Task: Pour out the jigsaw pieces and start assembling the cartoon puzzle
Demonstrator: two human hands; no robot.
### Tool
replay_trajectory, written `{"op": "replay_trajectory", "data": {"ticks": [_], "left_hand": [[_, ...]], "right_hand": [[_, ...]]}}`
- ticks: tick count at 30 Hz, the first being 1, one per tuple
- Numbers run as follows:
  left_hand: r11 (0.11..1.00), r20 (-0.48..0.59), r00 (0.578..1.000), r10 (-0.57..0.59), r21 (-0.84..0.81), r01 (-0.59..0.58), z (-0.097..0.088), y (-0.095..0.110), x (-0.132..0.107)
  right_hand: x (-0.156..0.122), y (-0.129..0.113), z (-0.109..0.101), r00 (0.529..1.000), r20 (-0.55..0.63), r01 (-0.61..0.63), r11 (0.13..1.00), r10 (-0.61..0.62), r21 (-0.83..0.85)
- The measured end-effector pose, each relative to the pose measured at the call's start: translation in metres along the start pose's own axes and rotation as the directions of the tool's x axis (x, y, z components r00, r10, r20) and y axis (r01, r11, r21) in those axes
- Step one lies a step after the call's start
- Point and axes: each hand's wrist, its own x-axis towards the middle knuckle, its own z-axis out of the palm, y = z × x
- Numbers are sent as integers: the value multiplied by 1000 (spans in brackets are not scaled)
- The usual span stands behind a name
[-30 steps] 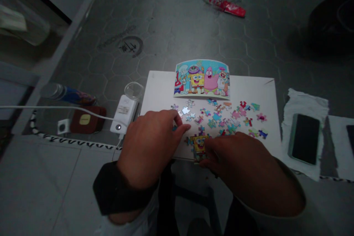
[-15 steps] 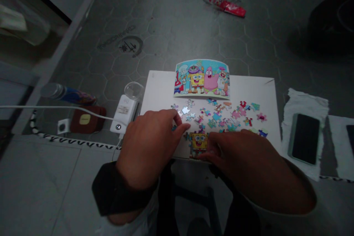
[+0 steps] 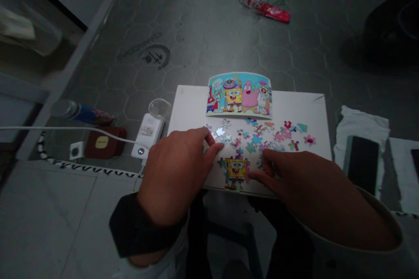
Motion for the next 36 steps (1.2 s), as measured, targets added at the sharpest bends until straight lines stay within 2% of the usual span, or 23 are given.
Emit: {"op": "replay_trajectory", "data": {"ticks": [5,10,26,30,36], "left_hand": [[999,-99,995,10,-40,-14,-1,-2,0],[994,-170,984,-52,-108,34,-8,-8,2],[976,-217,966,-141,-195,98,-19,-27,-7],[973,-215,964,-154,-205,109,-20,-29,-7],[971,-227,962,-154,-216,105,-25,-33,-13]], "right_hand": [[0,3,0,1000,-10,-25,1000,25,13],[0,18,-1,996,-25,-87,996,87,18],[-8,69,2,977,55,-210,967,204,141],[-7,67,1,976,68,-214,966,206,143],[-6,52,-1,993,7,-120,986,120,115]]}}
